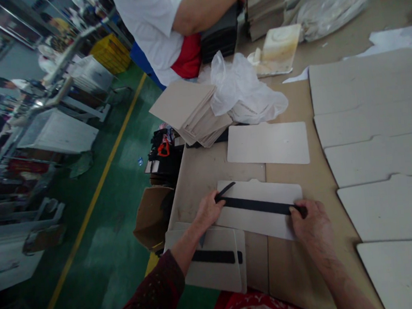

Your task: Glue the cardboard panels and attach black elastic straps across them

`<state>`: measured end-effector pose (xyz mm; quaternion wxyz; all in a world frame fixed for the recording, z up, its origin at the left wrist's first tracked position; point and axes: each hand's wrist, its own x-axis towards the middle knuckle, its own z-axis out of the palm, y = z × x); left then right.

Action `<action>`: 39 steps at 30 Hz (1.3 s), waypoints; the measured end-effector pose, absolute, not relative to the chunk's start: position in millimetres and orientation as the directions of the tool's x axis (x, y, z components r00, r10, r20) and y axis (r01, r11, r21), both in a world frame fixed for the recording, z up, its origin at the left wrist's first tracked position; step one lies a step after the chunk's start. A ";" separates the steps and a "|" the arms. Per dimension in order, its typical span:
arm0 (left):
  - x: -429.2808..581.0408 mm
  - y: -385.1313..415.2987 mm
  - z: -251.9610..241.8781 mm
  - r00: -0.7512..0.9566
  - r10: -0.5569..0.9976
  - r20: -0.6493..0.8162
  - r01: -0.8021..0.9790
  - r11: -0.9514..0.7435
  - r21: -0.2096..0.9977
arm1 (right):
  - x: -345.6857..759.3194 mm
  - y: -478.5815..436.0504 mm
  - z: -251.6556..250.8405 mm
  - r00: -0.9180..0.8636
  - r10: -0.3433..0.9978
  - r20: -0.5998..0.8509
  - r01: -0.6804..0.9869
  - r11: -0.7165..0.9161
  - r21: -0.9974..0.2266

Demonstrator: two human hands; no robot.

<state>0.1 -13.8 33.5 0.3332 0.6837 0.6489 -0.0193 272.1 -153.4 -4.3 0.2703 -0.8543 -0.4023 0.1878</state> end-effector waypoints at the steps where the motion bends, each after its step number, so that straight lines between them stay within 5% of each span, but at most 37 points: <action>1: 0.1 -13.8 33.7 0.154 0.875 -0.460 0.904 0.063 0.423 | 272.1 -153.5 -4.8 0.605 0.790 -0.099 0.587 -0.527 -0.614; 10: 5.1 -18.8 37.1 0.098 0.919 -0.383 0.936 0.045 0.348 | 269.9 -153.6 -6.8 0.572 0.814 -0.103 0.608 -0.505 -0.612; 22: 8.1 -22.4 30.1 0.199 0.886 -0.418 0.928 -0.033 0.372 | 268.5 -141.9 3.6 0.549 0.786 -0.285 0.565 -0.600 -0.566; 34: 11.9 -24.6 28.3 0.216 0.878 -0.427 0.939 -0.067 0.338 | 260.1 -145.8 -2.0 0.528 0.811 -0.251 0.638 -0.574 -0.513; 39: 8.9 -20.4 31.3 0.222 0.885 -0.409 0.933 -0.071 0.354 | 269.1 -139.7 9.0 0.515 0.809 -0.284 0.541 -0.564 -0.624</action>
